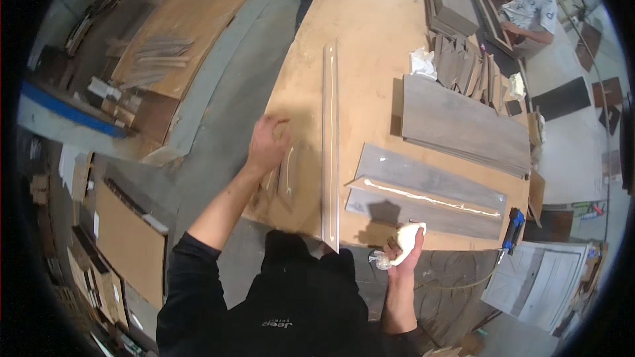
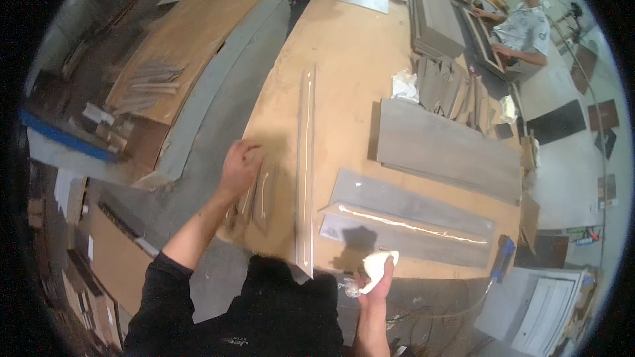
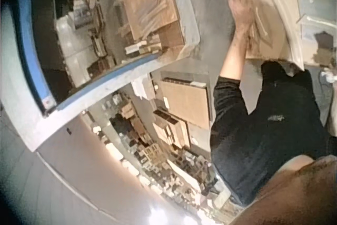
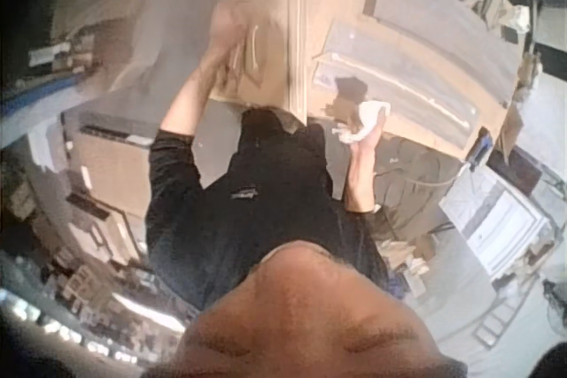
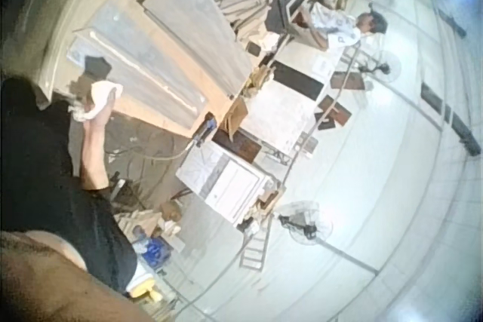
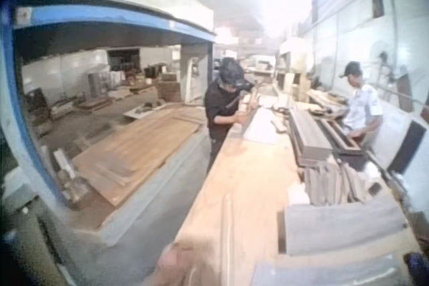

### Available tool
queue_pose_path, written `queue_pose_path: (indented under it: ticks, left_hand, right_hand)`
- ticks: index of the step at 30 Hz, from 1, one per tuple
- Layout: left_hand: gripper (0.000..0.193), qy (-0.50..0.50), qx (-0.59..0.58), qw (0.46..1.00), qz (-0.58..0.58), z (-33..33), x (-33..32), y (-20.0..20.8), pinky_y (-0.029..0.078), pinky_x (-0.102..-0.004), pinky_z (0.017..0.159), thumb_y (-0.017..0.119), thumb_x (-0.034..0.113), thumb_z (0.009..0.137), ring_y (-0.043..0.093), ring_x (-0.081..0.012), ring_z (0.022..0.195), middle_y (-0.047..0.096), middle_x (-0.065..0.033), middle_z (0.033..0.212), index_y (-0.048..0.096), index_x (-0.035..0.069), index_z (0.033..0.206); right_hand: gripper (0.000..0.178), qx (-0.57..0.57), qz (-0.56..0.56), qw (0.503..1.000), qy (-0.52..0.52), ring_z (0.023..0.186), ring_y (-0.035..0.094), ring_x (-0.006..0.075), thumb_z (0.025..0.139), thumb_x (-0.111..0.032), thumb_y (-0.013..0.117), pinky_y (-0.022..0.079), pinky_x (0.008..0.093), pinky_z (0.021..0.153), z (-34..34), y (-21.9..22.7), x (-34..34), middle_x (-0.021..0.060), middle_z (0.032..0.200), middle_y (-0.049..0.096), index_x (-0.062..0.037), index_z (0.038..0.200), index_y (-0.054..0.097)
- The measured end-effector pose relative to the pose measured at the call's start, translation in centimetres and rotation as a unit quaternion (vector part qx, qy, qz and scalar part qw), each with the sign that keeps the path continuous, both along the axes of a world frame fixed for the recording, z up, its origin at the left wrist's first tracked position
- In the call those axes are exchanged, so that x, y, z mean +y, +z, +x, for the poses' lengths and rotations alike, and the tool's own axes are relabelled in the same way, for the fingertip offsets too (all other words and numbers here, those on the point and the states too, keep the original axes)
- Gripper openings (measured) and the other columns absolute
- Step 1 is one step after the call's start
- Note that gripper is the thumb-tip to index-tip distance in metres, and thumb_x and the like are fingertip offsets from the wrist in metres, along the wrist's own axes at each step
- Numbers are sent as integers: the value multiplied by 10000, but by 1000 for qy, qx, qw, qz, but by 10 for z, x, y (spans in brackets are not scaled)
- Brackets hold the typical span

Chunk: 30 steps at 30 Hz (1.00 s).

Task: Applying glue and using a pneumatic nail gun to assemble wooden furniture panels.

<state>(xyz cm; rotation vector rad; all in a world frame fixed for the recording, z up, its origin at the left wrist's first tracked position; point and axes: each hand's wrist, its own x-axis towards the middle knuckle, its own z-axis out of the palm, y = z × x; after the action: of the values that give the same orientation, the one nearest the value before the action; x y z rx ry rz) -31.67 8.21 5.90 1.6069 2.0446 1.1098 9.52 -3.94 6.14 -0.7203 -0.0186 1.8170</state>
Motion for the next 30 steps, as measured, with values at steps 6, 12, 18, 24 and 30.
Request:
queue_pose_path:
  ticks: [6,12,18,24,30]
  left_hand:
    - [486,-27,125,986,-103,-64,138,-55,365,-498,1147,645,305,920,436,-353,1363,466,-130,1478,578,123,1365]
    - [616,-8,50,982,-182,-66,159,-69,414,-513,1129,561,374,987,450,-393,1390,334,-172,1602,391,228,1561]
    - [609,4,45,983,-181,-68,170,-65,474,-528,1076,561,395,986,488,-406,1358,320,-161,1613,396,257,1555]
    - [611,9,27,982,-187,-69,171,-64,473,-516,1078,586,376,971,469,-428,1378,342,-187,1597,419,257,1547]
    - [613,10,43,979,-197,-69,171,-63,478,-519,1069,582,371,972,489,-434,1358,336,-187,1600,410,260,1550]
  right_hand:
    - [393,-459,41,888,5,579,585,151,1012,-353,608,440,286,433,-107,21,114,79,922,649,-73,1279,539]
    - [341,-635,144,758,35,862,650,144,954,-265,727,527,308,749,-216,16,261,74,1016,716,6,1154,676]
    - [316,-677,149,720,43,874,665,141,922,-279,756,524,318,808,-271,-14,356,68,958,744,1,1064,722]
    - [303,-691,185,698,24,862,667,143,911,-262,770,524,319,803,-285,-31,387,74,943,745,5,1046,725]
    - [279,-692,156,705,27,878,673,133,902,-230,783,525,304,808,-286,-30,381,68,953,747,1,1049,728]
